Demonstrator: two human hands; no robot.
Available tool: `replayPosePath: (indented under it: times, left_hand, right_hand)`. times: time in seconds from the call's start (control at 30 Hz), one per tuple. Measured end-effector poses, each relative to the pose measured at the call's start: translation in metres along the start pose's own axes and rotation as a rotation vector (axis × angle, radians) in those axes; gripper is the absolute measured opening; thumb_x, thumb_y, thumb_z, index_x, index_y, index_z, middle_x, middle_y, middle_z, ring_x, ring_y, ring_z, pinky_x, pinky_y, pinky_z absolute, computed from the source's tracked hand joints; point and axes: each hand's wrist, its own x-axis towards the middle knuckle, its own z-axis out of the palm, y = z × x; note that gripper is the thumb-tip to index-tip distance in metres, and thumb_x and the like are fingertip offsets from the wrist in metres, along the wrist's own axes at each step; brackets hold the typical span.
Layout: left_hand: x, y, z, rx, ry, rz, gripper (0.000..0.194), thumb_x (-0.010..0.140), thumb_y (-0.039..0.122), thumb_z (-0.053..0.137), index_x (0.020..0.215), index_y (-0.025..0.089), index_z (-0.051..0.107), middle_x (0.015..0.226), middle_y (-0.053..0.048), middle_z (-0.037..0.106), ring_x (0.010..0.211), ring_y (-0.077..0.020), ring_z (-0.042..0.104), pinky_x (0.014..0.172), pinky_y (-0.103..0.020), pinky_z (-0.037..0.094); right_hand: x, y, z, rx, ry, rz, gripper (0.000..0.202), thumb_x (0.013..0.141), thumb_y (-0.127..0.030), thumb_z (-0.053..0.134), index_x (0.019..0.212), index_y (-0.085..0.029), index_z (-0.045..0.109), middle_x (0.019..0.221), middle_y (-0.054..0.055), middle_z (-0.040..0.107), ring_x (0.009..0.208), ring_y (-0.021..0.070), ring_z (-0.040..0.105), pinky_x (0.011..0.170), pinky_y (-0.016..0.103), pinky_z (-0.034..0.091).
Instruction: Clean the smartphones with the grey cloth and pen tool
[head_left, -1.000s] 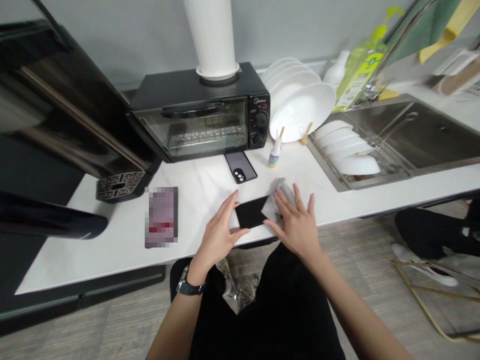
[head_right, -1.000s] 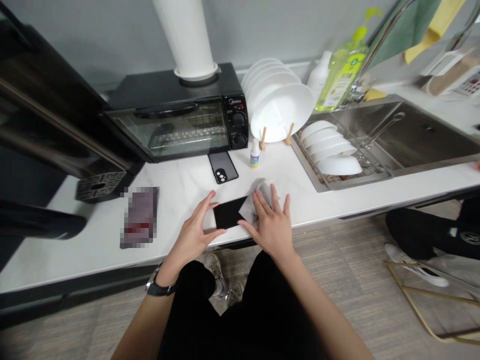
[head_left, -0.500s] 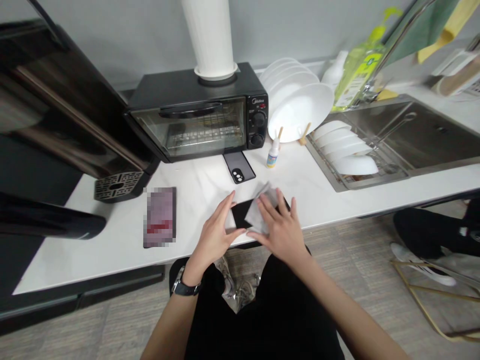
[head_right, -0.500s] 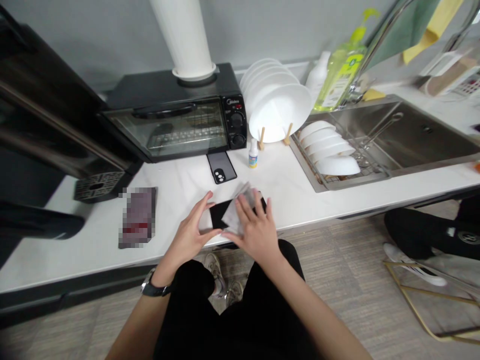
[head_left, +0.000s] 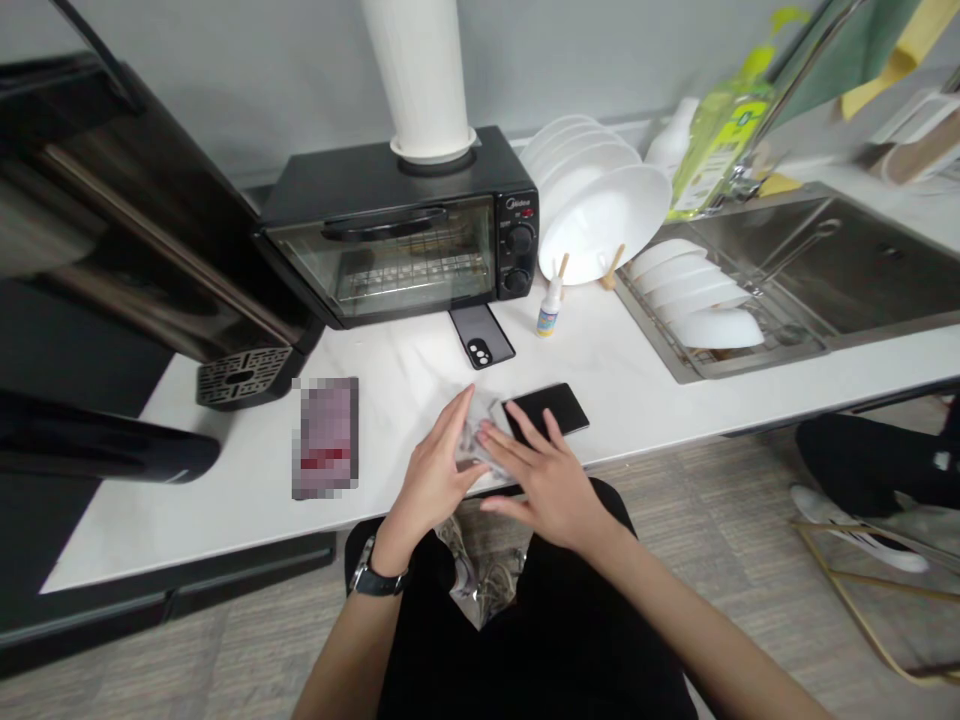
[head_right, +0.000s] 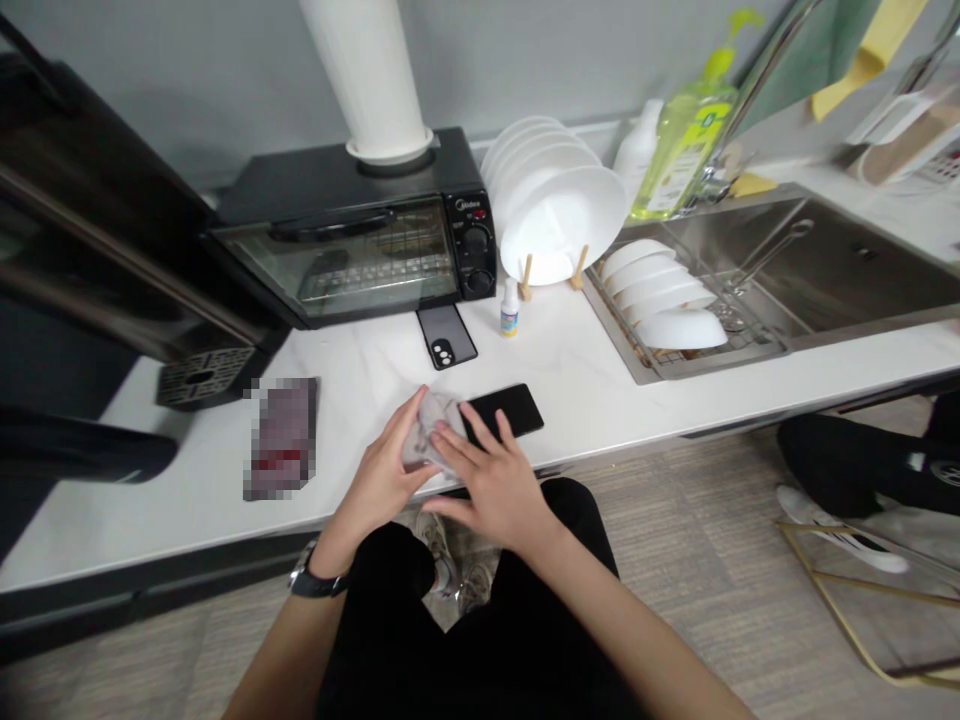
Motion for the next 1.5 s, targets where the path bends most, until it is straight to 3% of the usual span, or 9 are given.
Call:
replayPosePath:
  times: [0.1, 0.2, 0.37, 0.53, 0.73, 0.93, 1.17, 1.33, 1.5]
  left_hand:
    - [0.001, 0.002, 0.001, 0.0, 0.002, -0.006, 0.104, 0.091, 0.027, 0.079, 0.17, 0.039, 0.014, 0.174, -0.009, 0.035, 0.15, -0.028, 0.052, 0.127, -0.046, 0.04]
    - [0.001, 0.002, 0.001, -0.006, -0.004, -0.015, 0.104, 0.091, 0.027, 0.08, 0.17, 0.04, 0.014, 0.174, -0.009, 0.036, 0.149, -0.0271, 0.053, 0.127, -0.045, 0.041]
    - [0.001, 0.0, 0.001, -0.005, 0.001, -0.003, 0.101, 0.092, 0.022, 0.075, 0.17, 0.039, 0.014, 0.175, -0.009, 0.033, 0.151, -0.0279, 0.05, 0.126, -0.046, 0.042]
    - [0.002, 0.003, 0.001, 0.012, 0.006, 0.007, 0.103, 0.091, 0.029, 0.079, 0.17, 0.039, 0.015, 0.173, -0.009, 0.037, 0.146, -0.0277, 0.056, 0.126, -0.047, 0.042]
    - [0.001, 0.001, 0.001, 0.003, 0.007, 0.001, 0.096, 0.094, 0.022, 0.071, 0.17, 0.038, 0.016, 0.174, -0.008, 0.034, 0.155, -0.0281, 0.046, 0.128, -0.045, 0.039]
    - [0.002, 0.001, 0.001, 0.008, 0.005, 0.003, 0.102, 0.091, 0.03, 0.08, 0.17, 0.04, 0.014, 0.173, -0.008, 0.037, 0.148, -0.0273, 0.054, 0.126, -0.045, 0.041]
    - [0.001, 0.001, 0.001, 0.01, 0.0, -0.011, 0.098, 0.093, 0.022, 0.074, 0.17, 0.038, 0.015, 0.175, -0.008, 0.032, 0.156, -0.0281, 0.043, 0.129, -0.044, 0.038]
    - [0.001, 0.001, 0.002, 0.018, 0.001, -0.033, 0.103, 0.091, 0.028, 0.08, 0.17, 0.041, 0.014, 0.173, -0.007, 0.037, 0.149, -0.0269, 0.053, 0.127, -0.044, 0.041]
    - [-0.006, 0.004, -0.003, 0.097, -0.055, 0.038, 0.094, 0.097, 0.032, 0.073, 0.17, 0.041, 0.014, 0.179, -0.005, 0.024, 0.163, -0.0273, 0.03, 0.134, -0.046, 0.029]
  right_hand:
    - [-0.012, 0.025, -0.008, -0.115, 0.093, 0.225, 0.073, 0.106, -0.064, 0.043, 0.167, -0.024, 0.036, 0.167, 0.006, 0.045, 0.165, 0.0388, 0.017, 0.129, 0.074, 0.014]
    - [-0.006, 0.021, -0.002, -0.149, 0.175, 0.334, 0.079, 0.104, -0.066, 0.046, 0.164, -0.016, 0.04, 0.168, 0.009, 0.044, 0.165, 0.044, 0.01, 0.127, 0.077, 0.012]
    - [0.0, -0.009, 0.008, -0.005, 0.028, 0.049, 0.084, 0.101, -0.073, 0.048, 0.163, -0.016, 0.042, 0.168, 0.007, 0.044, 0.165, 0.0354, 0.019, 0.131, 0.066, 0.023]
    - [-0.018, 0.019, -0.006, -0.12, 0.148, 0.311, 0.077, 0.104, -0.064, 0.05, 0.167, -0.022, 0.035, 0.166, 0.008, 0.048, 0.164, 0.0422, 0.015, 0.126, 0.079, 0.015]
    - [0.003, -0.012, 0.008, 0.04, 0.065, 0.071, 0.08, 0.101, -0.071, 0.05, 0.16, -0.017, 0.048, 0.164, 0.008, 0.049, 0.164, 0.0351, 0.022, 0.131, 0.066, 0.023]
    - [0.0, 0.022, -0.003, -0.093, 0.195, 0.344, 0.073, 0.105, -0.064, 0.048, 0.162, -0.018, 0.046, 0.164, 0.008, 0.05, 0.164, 0.0438, 0.016, 0.126, 0.078, 0.014]
    - [0.011, -0.019, 0.011, 0.041, 0.051, 0.034, 0.078, 0.102, -0.07, 0.05, 0.162, -0.02, 0.046, 0.165, 0.008, 0.048, 0.164, 0.0363, 0.023, 0.13, 0.068, 0.022]
    - [-0.019, 0.051, -0.013, -0.141, 0.099, 0.199, 0.071, 0.107, -0.06, 0.047, 0.166, -0.022, 0.038, 0.166, 0.007, 0.047, 0.164, 0.0388, 0.02, 0.128, 0.072, 0.02]
    - [-0.013, 0.106, -0.03, -0.262, 0.302, 0.463, 0.066, 0.108, -0.054, 0.048, 0.158, -0.012, 0.05, 0.163, 0.017, 0.051, 0.162, 0.0485, 0.02, 0.123, 0.078, 0.024]
